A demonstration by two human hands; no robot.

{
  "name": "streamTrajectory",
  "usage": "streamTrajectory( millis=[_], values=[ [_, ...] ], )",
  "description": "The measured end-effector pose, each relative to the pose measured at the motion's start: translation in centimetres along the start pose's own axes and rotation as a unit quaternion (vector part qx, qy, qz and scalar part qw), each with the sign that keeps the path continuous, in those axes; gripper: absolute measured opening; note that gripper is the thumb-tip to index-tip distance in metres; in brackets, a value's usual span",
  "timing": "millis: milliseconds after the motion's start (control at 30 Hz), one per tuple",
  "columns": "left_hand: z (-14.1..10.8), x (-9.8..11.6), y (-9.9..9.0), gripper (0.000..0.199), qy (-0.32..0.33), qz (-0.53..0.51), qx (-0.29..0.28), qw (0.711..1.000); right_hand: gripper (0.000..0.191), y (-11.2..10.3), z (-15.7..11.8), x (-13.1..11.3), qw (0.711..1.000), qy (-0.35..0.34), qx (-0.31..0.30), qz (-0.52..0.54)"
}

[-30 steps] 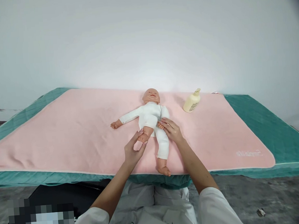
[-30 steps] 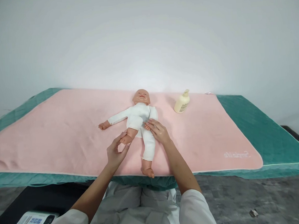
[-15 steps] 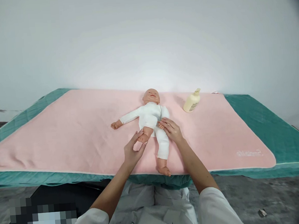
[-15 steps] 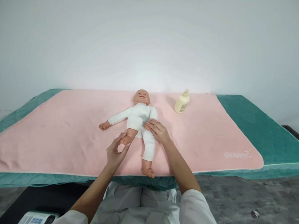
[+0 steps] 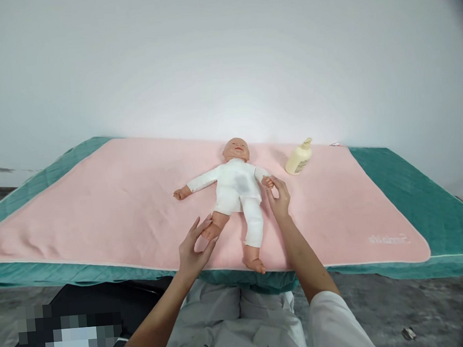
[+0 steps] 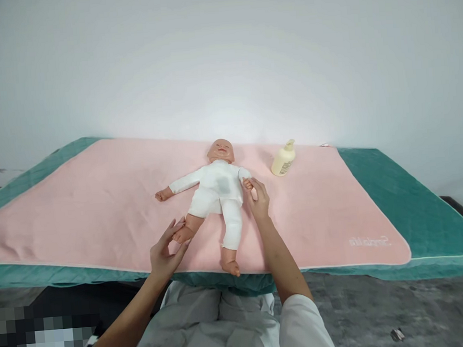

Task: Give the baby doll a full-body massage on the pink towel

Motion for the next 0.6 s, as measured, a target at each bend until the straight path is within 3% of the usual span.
streamTrajectory(
  millis=[167,367,600],
  values=[
    [-3.6,-1.5,-1.7,0.049,-0.003,0.024,-0.024,0.999,0.041,-0.7,0.3,2.1,0.979,0.189,0.055,0.051],
    [-5.9,-1.1,-3.5,0.047,0.026,0.073,-0.036,0.996,0.05,-1.8,0.4,4.7,0.935,0.337,0.096,0.058],
    [-8.6,-1.5,-4.5,0.051,-0.003,0.113,-0.015,0.994,0.049,-2.2,-0.3,6.9,0.903,0.414,0.097,0.058]
  ],
)
Point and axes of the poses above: each hand's wrist, its own z-axis towards the middle knuckle, its own y-axis out of the palm, x = y × z, the point moved 4 cm from there along z, towards the middle knuckle, and after that the axes turned 4 degrees about -z, right-handed, at the moved point
